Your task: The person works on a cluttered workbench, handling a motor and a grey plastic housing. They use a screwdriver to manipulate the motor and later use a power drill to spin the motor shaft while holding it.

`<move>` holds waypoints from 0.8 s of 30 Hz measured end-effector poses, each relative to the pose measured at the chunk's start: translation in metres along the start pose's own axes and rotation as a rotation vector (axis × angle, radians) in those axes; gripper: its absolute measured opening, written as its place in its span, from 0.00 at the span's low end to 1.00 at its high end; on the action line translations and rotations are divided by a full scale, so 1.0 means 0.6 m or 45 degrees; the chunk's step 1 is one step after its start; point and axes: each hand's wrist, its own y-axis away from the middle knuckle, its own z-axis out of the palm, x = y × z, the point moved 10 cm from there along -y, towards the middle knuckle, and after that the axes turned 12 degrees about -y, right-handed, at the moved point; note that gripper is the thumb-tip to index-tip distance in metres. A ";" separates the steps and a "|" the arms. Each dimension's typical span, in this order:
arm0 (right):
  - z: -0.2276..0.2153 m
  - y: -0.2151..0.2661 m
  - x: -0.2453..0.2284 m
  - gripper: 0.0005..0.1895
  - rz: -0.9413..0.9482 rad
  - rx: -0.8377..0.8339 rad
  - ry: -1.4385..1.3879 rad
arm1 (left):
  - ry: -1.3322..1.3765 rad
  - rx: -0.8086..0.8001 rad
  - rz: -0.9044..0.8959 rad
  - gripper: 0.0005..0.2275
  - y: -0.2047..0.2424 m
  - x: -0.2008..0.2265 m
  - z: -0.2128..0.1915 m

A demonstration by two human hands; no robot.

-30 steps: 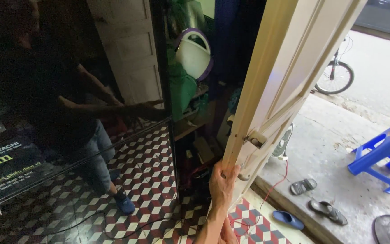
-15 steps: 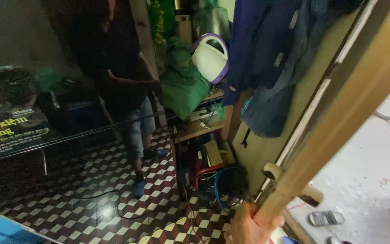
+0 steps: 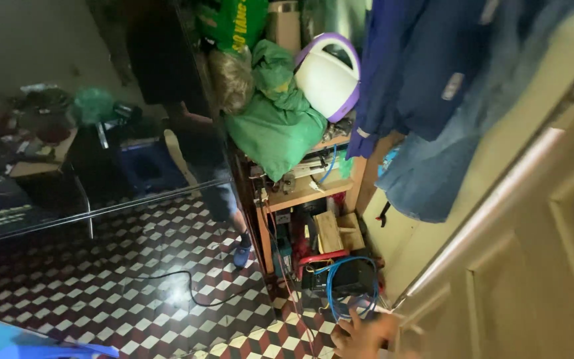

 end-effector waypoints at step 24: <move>0.636 -0.398 -0.552 0.41 -1.469 -0.160 1.897 | 0.781 0.726 -0.548 0.20 -0.552 -0.740 0.124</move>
